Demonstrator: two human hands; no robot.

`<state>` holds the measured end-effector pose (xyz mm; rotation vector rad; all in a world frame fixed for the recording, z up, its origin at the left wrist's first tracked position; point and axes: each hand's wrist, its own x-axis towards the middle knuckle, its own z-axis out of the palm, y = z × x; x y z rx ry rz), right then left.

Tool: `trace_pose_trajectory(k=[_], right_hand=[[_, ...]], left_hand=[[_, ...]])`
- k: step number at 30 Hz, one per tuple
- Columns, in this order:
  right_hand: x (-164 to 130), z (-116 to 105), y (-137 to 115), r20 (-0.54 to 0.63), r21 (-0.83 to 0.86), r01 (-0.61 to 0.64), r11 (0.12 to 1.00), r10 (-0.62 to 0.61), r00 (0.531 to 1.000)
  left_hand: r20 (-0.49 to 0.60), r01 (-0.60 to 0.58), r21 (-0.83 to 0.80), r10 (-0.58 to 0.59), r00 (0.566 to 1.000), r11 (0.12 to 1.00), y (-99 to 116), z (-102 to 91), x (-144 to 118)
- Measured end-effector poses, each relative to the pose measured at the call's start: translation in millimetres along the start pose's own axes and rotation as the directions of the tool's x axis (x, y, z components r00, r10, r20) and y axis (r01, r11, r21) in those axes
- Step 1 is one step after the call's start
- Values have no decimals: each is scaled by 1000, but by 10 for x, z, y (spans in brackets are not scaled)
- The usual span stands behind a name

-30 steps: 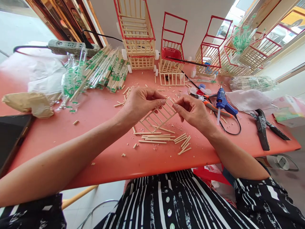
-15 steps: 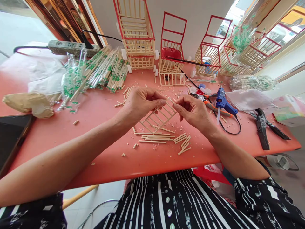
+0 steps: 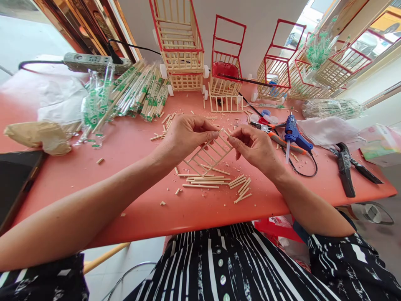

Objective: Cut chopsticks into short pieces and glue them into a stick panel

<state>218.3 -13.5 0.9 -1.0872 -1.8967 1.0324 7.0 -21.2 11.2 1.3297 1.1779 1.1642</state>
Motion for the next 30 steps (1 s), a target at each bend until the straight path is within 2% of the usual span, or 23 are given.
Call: trace_pose_trajectory(k=[7, 23, 30], right_hand=[[0, 3, 2, -5, 8, -6, 1000, 6, 1000], [-9, 3, -2, -10, 19, 15, 1000, -14, 1000], [33, -16, 36, -66, 6, 33, 999, -32, 997]], left_hand=[[-2, 26, -6, -26, 1000, 1000, -5, 11, 5], [-8, 6, -4, -6, 1000, 1000, -3, 19, -1], [-14, -2, -49, 1, 1000, 999, -50, 21, 12]])
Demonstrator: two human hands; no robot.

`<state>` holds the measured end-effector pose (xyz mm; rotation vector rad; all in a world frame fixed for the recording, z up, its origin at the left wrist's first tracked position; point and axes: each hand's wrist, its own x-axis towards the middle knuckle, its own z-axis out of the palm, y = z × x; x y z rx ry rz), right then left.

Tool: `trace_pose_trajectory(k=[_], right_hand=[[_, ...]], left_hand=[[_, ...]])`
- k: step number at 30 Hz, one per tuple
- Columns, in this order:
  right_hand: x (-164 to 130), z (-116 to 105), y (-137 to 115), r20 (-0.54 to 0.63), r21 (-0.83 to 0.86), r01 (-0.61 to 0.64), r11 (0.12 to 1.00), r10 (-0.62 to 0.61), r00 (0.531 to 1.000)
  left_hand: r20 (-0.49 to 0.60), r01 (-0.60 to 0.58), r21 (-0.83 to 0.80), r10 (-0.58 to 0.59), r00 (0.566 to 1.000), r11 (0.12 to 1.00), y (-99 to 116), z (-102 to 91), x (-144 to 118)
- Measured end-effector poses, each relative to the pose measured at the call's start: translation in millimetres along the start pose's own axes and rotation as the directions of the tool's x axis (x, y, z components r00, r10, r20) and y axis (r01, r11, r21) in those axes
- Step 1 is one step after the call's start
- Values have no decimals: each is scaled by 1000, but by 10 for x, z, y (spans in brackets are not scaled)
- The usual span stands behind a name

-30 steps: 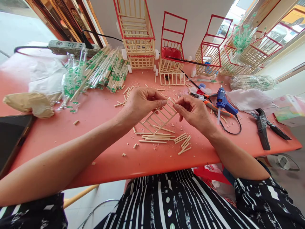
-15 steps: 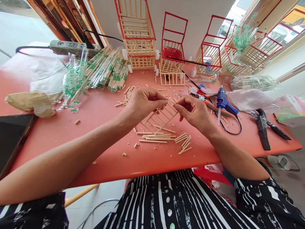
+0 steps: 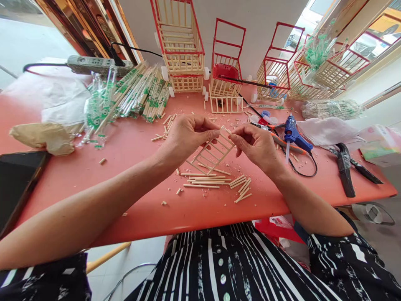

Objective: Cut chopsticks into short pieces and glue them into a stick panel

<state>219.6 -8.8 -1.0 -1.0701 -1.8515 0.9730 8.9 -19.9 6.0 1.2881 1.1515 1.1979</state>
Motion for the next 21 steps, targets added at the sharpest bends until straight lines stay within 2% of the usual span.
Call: trace_pose_trajectory(k=[3, 7, 10, 15, 21], right_hand=[[27, -5, 21, -34, 33, 11, 999, -10, 999], [51, 4, 22, -77, 82, 27, 996, -21, 997], [64, 12, 24, -120, 119, 57, 991, -42, 992], [84, -12, 22, -107, 196, 62, 979, -41, 993], [97, -29, 44, -119, 249, 68, 966, -39, 992]], left_hand=[[-17, -48, 11, 48, 999, 999, -26, -6, 5], [-63, -171, 115, 179, 982, 979, 5, 6, -13], [-86, -202, 156, 217, 972, 967, 46, 27, -32], [-120, -172, 63, 179, 977, 983, 51, 40, -39], [-151, -57, -136, 36, 988, 989, 39, 51, -31]])
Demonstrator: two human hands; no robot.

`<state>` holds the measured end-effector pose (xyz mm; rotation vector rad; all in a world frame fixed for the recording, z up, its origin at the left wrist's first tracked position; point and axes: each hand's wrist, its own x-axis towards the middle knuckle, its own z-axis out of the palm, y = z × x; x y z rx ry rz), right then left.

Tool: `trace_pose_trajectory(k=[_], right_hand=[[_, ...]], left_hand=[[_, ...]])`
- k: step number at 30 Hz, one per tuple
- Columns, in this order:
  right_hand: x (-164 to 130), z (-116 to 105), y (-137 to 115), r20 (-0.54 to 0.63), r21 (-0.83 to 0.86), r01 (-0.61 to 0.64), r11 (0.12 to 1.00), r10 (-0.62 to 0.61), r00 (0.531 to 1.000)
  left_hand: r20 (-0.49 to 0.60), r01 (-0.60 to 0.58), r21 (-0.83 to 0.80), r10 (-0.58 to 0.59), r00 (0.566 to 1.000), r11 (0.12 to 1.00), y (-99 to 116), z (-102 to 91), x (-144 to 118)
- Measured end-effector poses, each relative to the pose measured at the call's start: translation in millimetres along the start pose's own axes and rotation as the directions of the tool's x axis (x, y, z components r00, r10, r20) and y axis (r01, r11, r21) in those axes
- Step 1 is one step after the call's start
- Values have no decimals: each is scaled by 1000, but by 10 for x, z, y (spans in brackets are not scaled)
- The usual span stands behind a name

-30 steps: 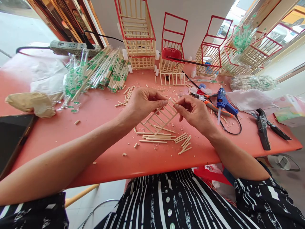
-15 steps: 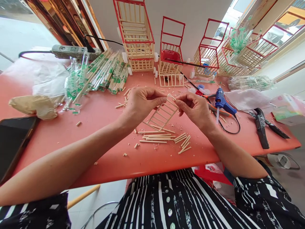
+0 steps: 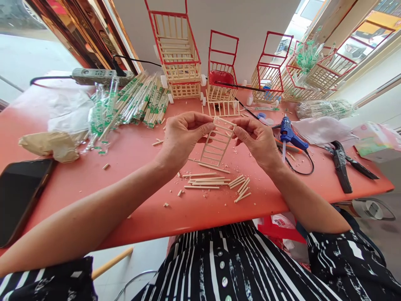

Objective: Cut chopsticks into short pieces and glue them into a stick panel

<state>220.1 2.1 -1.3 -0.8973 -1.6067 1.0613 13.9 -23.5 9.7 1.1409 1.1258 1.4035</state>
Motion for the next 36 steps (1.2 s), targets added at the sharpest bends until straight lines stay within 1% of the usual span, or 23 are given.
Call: trace_pose_trajectory(k=[3, 7, 13, 20, 27, 31, 36], right_hand=[[-7, 13, 32, -19, -7, -5, 1000, 5, 1000], [-10, 28, 45, -55, -29, -14, 999, 13, 998], [22, 25, 56, -92, -83, 1, 997, -9, 996], [25, 22, 43, -63, -51, 45, 998, -49, 997], [10, 24, 42, -60, -53, 28, 998, -31, 998], [8, 24, 31, -63, -54, 24, 998, -28, 998], [18, -1, 37, -31, -69, 24, 997, -26, 999]], left_hand=[[0, 42, -36, -42, 999, 998, -6, 20, -8], [1, 73, -35, -73, 997, 997, -17, 37, -24], [-6, 32, -19, -32, 999, 999, -16, 45, -49], [12, 23, -11, -22, 1000, 1000, -44, 37, -40], [5, 29, 5, -29, 1000, 1000, -68, 29, -25], [-4, 48, 25, -48, 999, 999, -48, 25, -30], [6, 99, -23, -98, 995, 995, -23, 22, -25]])
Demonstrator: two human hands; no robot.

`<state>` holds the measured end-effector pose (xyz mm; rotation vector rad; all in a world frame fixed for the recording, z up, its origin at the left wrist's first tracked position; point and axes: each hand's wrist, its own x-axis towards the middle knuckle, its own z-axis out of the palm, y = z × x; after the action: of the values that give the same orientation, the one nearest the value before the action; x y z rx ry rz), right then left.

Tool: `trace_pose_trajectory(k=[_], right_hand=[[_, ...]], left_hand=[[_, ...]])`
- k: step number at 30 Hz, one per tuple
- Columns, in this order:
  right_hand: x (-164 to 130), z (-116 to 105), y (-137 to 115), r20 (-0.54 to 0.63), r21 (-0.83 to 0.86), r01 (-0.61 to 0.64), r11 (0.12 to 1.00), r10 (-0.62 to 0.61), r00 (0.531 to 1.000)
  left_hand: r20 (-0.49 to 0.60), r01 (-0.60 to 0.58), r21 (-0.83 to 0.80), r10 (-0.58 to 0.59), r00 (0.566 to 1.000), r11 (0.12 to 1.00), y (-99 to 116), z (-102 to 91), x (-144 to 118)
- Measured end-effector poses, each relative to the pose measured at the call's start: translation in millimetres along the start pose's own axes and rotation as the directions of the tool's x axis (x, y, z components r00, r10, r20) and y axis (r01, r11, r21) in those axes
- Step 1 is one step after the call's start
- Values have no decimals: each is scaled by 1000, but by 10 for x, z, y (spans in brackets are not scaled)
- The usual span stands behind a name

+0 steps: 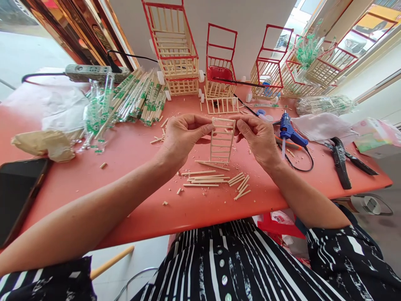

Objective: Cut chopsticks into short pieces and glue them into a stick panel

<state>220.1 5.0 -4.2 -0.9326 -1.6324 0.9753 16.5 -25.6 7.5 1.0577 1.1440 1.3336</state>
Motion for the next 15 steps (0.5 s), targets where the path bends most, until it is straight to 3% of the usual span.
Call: trace_pose_trajectory(k=[15], right_hand=[[-16, -9, 13, 17, 14, -69, 998, 68, 998]], left_hand=[[17, 16, -36, -16, 1000, 999, -59, -39, 30]])
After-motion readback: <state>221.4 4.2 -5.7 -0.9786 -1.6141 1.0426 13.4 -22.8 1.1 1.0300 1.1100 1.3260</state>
